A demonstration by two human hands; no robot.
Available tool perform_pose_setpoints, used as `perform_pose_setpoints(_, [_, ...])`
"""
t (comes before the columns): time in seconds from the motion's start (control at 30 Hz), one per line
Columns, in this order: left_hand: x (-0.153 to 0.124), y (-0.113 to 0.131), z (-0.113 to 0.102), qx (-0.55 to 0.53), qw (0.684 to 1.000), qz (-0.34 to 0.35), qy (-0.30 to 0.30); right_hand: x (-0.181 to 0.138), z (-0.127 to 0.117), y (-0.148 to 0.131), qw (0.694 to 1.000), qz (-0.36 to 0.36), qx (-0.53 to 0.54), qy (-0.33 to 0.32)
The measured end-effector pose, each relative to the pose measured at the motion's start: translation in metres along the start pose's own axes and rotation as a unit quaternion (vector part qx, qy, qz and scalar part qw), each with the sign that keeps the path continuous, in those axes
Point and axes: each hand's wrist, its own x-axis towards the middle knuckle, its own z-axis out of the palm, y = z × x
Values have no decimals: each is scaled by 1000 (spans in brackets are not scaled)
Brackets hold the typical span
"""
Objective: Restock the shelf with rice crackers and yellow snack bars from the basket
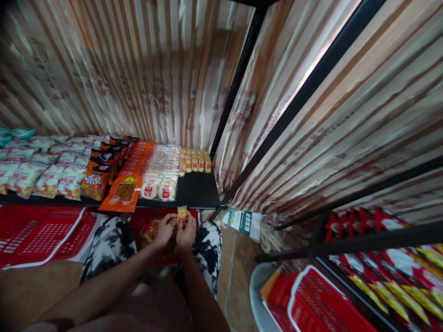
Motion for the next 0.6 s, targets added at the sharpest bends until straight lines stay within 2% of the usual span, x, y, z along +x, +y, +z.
perform_pose_setpoints(0.27, [3,5,2,-3,1000,9,6,6,3,-1,1000,9,6,4])
perform_pose_setpoints(0.6, [12,16,8,12,999,36,-9,21,2,-9,999,-3,-34,10])
